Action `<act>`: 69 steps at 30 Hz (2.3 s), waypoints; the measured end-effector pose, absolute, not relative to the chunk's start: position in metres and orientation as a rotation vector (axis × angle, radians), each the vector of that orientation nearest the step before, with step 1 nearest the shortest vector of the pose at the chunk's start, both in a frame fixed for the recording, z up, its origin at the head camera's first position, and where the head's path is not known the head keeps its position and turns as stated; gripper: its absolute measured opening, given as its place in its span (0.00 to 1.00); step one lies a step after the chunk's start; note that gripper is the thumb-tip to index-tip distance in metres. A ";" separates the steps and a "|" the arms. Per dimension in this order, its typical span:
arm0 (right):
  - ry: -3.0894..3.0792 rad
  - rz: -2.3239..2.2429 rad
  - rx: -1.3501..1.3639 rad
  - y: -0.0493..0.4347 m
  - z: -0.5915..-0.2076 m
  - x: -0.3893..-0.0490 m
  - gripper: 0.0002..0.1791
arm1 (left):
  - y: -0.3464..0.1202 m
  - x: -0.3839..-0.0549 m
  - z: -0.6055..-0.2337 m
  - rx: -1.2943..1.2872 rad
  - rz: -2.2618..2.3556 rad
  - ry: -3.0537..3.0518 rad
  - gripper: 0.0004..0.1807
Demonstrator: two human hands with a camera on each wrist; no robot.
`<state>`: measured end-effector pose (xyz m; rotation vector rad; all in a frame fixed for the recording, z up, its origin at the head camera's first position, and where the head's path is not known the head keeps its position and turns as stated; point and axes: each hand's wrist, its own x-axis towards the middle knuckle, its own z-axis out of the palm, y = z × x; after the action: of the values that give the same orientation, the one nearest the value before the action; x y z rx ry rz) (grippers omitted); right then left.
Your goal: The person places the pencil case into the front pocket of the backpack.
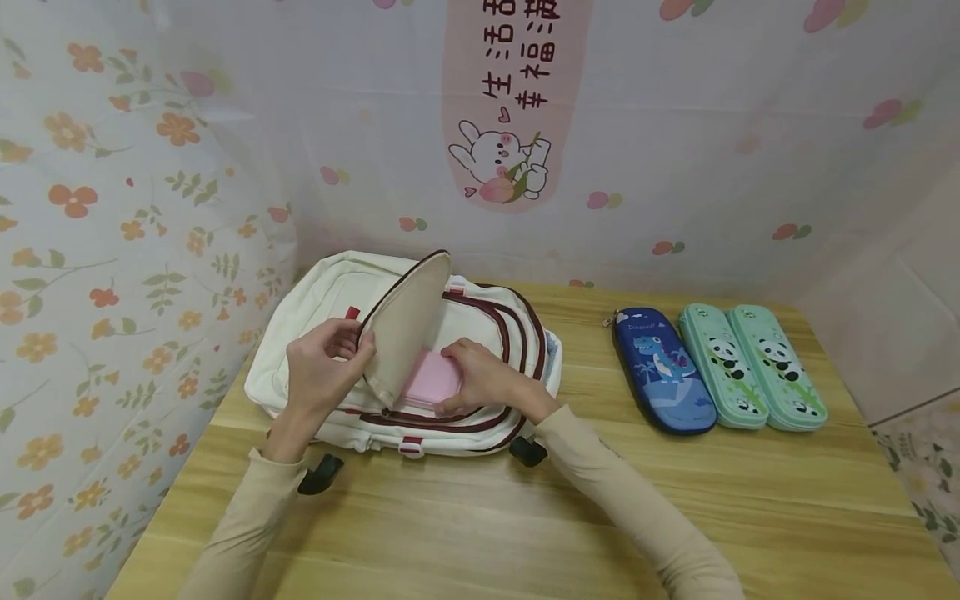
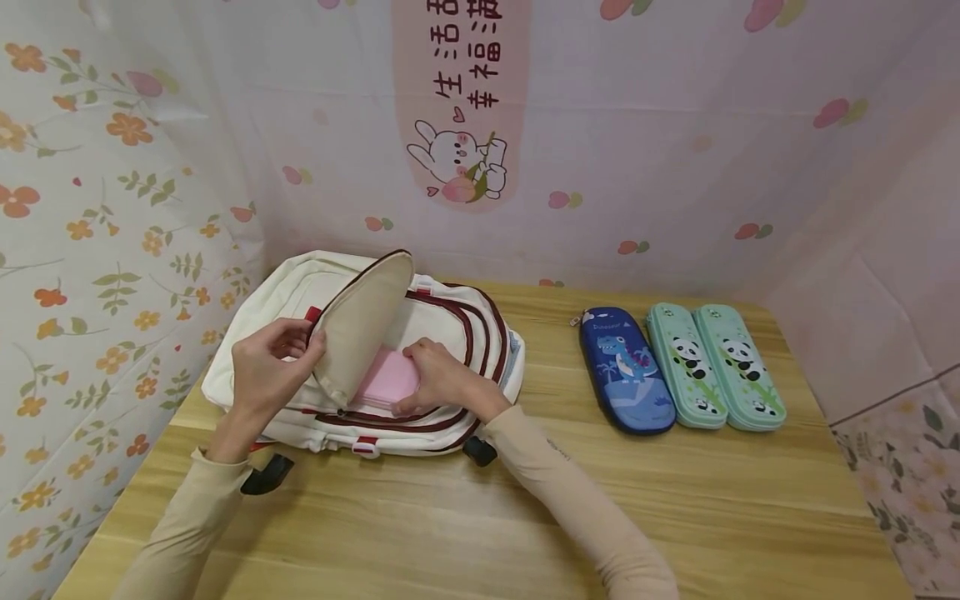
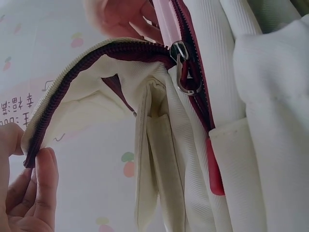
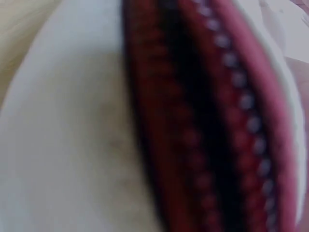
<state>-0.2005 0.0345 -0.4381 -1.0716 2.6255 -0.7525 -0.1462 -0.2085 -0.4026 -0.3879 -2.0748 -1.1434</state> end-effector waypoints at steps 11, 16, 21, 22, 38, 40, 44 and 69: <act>2.652 -0.795 -0.932 0.064 -0.428 -0.195 0.50 | -0.205 -0.145 -0.408 -0.343 -1.163 -2.074 0.06; 2.712 -0.845 -0.918 0.084 -0.422 -0.194 0.47 | -0.203 -0.145 -0.409 -0.359 -1.175 -2.065 0.06; 2.755 -0.877 -0.865 0.106 -0.419 -0.193 0.46 | -0.201 -0.145 -0.409 -0.385 -1.185 -2.057 0.06; 2.762 -0.884 -0.845 0.110 -0.418 -0.193 0.46 | -0.201 -0.145 -0.409 -0.386 -1.184 -2.055 0.06; 2.955 -0.943 -0.558 0.194 -0.433 -0.182 0.41 | -0.194 -0.146 -0.415 -0.395 -1.142 -2.065 0.06; 2.982 -0.944 -0.518 0.204 -0.435 -0.179 0.41 | -0.195 -0.146 -0.415 -0.399 -1.134 -2.063 0.06; 3.036 -0.924 -0.430 0.224 -0.439 -0.174 0.42 | -0.194 -0.146 -0.414 -0.399 -1.122 -2.059 0.06; 3.027 -0.699 0.263 0.286 -0.442 -0.142 0.57 | -0.189 -0.140 -0.413 -0.368 -1.154 -2.076 0.05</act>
<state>-0.1423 0.2858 -0.4420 0.2631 3.0265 -0.6988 -0.1403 -0.1894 -0.4127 -0.3681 -2.0756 -1.1545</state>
